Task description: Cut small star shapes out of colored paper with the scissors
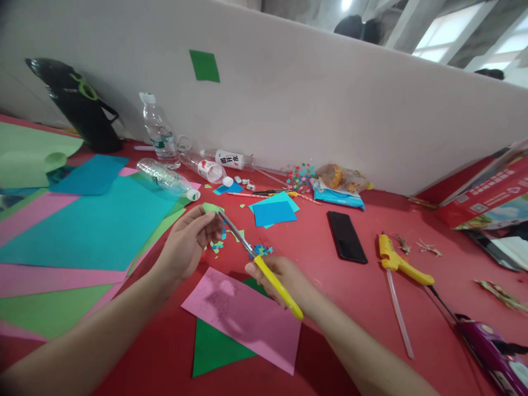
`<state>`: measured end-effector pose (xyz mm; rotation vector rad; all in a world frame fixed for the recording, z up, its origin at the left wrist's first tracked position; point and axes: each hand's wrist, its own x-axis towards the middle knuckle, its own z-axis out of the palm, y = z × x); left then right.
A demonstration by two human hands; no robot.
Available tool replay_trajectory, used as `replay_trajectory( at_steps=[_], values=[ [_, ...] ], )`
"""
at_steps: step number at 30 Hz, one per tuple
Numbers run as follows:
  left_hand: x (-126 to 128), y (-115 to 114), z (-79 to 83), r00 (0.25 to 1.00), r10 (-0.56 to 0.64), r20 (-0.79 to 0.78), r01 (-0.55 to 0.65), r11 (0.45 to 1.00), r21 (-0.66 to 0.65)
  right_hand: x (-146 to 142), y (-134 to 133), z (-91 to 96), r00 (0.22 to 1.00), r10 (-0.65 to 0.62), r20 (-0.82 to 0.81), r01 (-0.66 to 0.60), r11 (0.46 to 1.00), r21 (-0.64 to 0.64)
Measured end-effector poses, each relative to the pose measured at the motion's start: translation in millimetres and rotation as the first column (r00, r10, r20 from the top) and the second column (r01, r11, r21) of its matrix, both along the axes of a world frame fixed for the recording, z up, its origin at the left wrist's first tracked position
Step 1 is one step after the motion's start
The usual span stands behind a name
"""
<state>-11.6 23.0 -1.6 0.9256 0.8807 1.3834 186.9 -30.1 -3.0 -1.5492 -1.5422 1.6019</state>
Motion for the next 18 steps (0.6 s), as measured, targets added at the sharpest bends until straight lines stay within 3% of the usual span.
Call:
replay_trajectory(
  at_steps=[6, 18],
  values=[
    [-0.8, -1.0, 2.9, 0.991, 0.034, -0.126, -0.024, 0.996, 0.085, 0.1, -0.8, 5.5, 0.998, 0.06, 0.025, -0.061, 0.998, 0.015],
    [-0.3, -1.2, 6.1, 0.988, 0.026, -0.155, -0.014, 0.997, 0.081, 3.9, -3.0, 10.4, 0.99, 0.132, 0.042, -0.135, 0.988, 0.075]
  ],
)
